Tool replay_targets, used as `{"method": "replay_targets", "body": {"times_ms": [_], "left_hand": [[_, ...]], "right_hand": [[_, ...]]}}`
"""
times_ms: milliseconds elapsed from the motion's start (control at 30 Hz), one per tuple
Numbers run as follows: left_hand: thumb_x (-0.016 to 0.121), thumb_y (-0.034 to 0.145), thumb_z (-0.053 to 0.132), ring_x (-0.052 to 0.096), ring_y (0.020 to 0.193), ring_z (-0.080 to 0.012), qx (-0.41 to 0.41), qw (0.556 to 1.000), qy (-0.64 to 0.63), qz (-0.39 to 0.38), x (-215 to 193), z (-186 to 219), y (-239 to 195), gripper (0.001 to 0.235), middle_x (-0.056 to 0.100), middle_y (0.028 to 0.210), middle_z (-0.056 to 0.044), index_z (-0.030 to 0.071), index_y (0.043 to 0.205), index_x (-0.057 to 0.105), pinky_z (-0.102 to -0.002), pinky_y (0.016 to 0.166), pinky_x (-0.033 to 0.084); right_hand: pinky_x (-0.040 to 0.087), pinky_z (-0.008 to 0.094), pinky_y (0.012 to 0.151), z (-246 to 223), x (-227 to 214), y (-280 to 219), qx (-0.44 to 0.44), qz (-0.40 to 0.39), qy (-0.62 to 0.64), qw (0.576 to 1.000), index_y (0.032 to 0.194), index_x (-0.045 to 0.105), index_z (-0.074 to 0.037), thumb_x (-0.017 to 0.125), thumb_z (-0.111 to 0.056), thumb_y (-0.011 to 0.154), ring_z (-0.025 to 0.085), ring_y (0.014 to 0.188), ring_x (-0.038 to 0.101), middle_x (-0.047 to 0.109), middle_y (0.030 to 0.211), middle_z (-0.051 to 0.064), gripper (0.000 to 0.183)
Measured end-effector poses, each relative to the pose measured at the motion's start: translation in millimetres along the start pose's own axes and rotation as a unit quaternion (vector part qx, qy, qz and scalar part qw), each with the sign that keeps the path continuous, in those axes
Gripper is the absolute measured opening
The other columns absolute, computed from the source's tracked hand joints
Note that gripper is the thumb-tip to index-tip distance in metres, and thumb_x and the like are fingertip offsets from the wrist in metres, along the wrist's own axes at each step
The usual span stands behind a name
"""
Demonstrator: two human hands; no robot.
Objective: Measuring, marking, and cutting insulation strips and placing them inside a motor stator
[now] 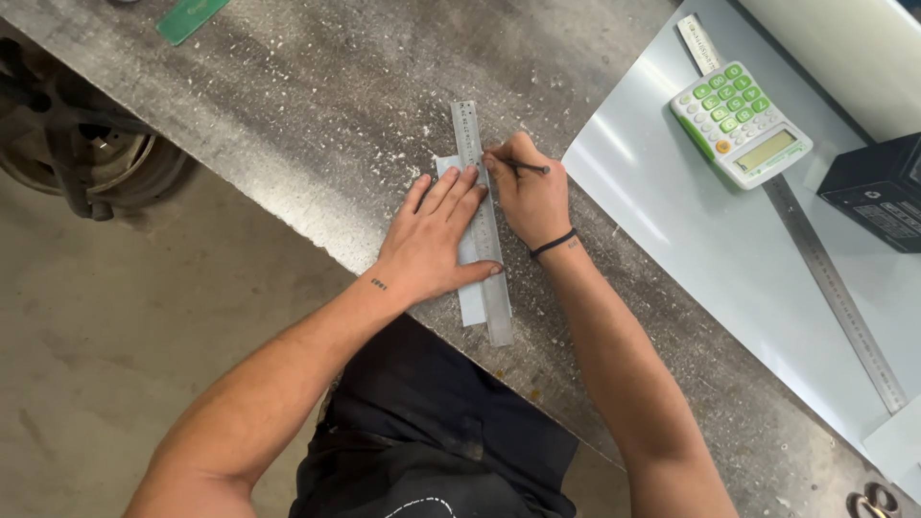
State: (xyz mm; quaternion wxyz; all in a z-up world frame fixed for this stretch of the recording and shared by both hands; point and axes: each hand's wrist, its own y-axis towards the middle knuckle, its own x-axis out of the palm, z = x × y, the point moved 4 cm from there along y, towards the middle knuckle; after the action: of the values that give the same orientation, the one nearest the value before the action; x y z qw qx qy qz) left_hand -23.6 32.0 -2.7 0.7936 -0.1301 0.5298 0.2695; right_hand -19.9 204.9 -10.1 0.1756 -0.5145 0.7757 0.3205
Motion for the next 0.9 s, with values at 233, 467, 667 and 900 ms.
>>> {"method": "replay_targets", "body": {"times_ms": [233, 467, 667, 900], "left_hand": [[0.065, 0.081, 0.075, 0.028, 0.155, -0.0323, 0.007, 1.000, 0.018, -0.010, 3, 0, -2, 0.109, 0.032, 0.167, -0.017, 0.005, 0.158, 0.036, -0.054, 0.126, 0.012], [0.061, 0.085, 0.075, 0.023, 0.157, -0.0326, -0.004, 0.999, 0.017, -0.038, 3, 0, -1, 0.105, 0.030, 0.168, -0.018, 0.004, 0.159, 0.035, -0.054, 0.127, 0.008], [0.049, 0.089, 0.082, 0.018, 0.158, -0.0322, -0.013, 0.998, 0.017, -0.063, 1, 1, -1, 0.107, 0.024, 0.170, -0.018, 0.005, 0.160, 0.030, -0.054, 0.127, 0.005], [0.049, 0.091, 0.080, 0.015, 0.158, -0.0317, -0.025, 0.994, 0.007, -0.105, -12, 7, 1, 0.105, 0.022, 0.170, -0.018, 0.004, 0.160, 0.031, -0.053, 0.126, 0.002]], "right_hand": [[0.059, 0.042, 0.076, -21, -24, -51, 0.032, -0.015, 0.006, 0.999, 0.095, 0.064, -0.012, 0.075, -0.016, 0.097, 0.034, 0.093, 0.075, 0.080, 0.096, 0.008, 0.011], [0.060, 0.037, 0.073, -38, -40, -102, 0.042, -0.022, 0.041, 0.998, 0.091, 0.068, -0.007, 0.077, -0.008, 0.093, 0.033, 0.090, 0.077, 0.081, 0.095, 0.010, 0.010], [0.061, 0.036, 0.072, -46, -52, -134, 0.054, -0.033, 0.056, 0.996, 0.090, 0.070, -0.006, 0.079, -0.005, 0.090, 0.031, 0.088, 0.078, 0.081, 0.094, 0.012, 0.009], [0.059, 0.036, 0.066, -49, -62, -165, 0.049, -0.047, 0.069, 0.995, 0.089, 0.070, -0.003, 0.078, -0.004, 0.090, 0.035, 0.081, 0.078, 0.081, 0.091, 0.014, 0.008]]}}
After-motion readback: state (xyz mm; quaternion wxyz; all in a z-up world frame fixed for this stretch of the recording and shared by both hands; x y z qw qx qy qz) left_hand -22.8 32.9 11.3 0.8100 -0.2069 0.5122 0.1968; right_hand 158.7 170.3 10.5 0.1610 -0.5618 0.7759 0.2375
